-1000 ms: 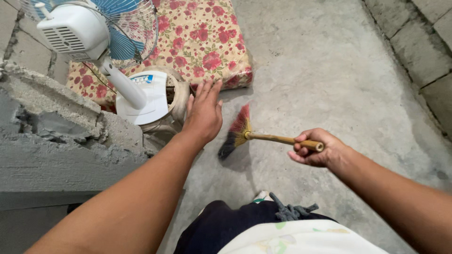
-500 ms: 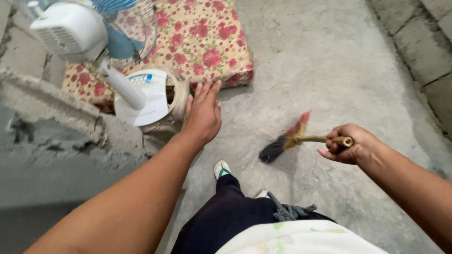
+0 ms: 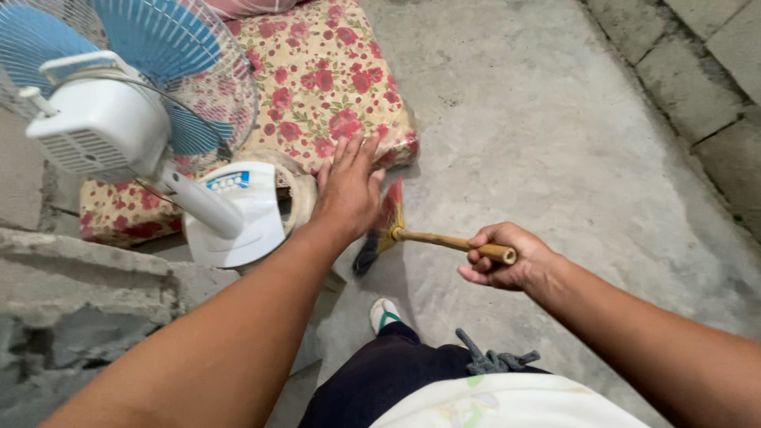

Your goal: The person sweeps a concrete floor with a small hand broom, moving around a standing fan and along the base of a bed with a mosquito net. The person uses the broom to gather dust and debris from the floor surface.

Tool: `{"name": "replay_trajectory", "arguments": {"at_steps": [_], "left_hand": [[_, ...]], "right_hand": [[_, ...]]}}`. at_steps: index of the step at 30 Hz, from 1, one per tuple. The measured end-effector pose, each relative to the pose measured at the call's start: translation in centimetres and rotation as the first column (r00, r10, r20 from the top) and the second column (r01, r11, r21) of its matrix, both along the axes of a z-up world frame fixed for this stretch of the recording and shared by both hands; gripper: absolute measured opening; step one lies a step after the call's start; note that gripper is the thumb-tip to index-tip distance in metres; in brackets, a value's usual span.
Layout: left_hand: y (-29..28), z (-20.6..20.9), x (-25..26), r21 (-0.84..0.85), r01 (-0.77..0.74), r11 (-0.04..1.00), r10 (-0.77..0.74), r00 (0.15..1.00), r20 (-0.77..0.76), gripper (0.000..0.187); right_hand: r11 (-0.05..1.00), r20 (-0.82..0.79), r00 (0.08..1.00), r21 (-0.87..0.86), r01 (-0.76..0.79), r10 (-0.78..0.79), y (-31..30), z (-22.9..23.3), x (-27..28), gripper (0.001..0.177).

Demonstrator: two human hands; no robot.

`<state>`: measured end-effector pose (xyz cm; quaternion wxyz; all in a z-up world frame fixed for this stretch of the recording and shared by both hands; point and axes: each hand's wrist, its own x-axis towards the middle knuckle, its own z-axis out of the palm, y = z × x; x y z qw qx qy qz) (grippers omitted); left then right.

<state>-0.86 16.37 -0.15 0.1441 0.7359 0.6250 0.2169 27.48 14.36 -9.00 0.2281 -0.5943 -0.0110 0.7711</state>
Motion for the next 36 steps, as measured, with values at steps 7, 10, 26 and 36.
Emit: {"name": "replay_trajectory", "arguments": {"at_steps": [7, 10, 26, 36], "left_hand": [[2.4, 0.7, -4.2, 0.017, 0.039, 0.999, -0.037, 0.992, -0.123, 0.067], [3.5, 0.7, -5.2, -0.013, 0.032, 0.999, -0.034, 0.989, -0.143, 0.072], [7.3, 0.3, -6.8, -0.008, 0.084, 0.996, -0.084, 0.988, -0.128, 0.079], [7.2, 1.4, -8.2, -0.042, -0.048, 0.998, 0.040, 0.984, -0.172, 0.078]], "right_hand": [[0.995, 0.270, 0.960, -0.047, 0.089, -0.073, 4.4, -4.1, 2.6, 0.004], [0.993, 0.306, 0.946, -0.020, 0.115, -0.103, 5.5, -4.3, 3.3, 0.006], [0.993, -0.063, 0.991, 0.016, 0.116, -0.114, 4.4, 2.4, -7.2, 0.007], [0.997, 0.122, 0.992, -0.067, 0.046, -0.038, 9.5, -7.3, -1.3, 0.005]]}}
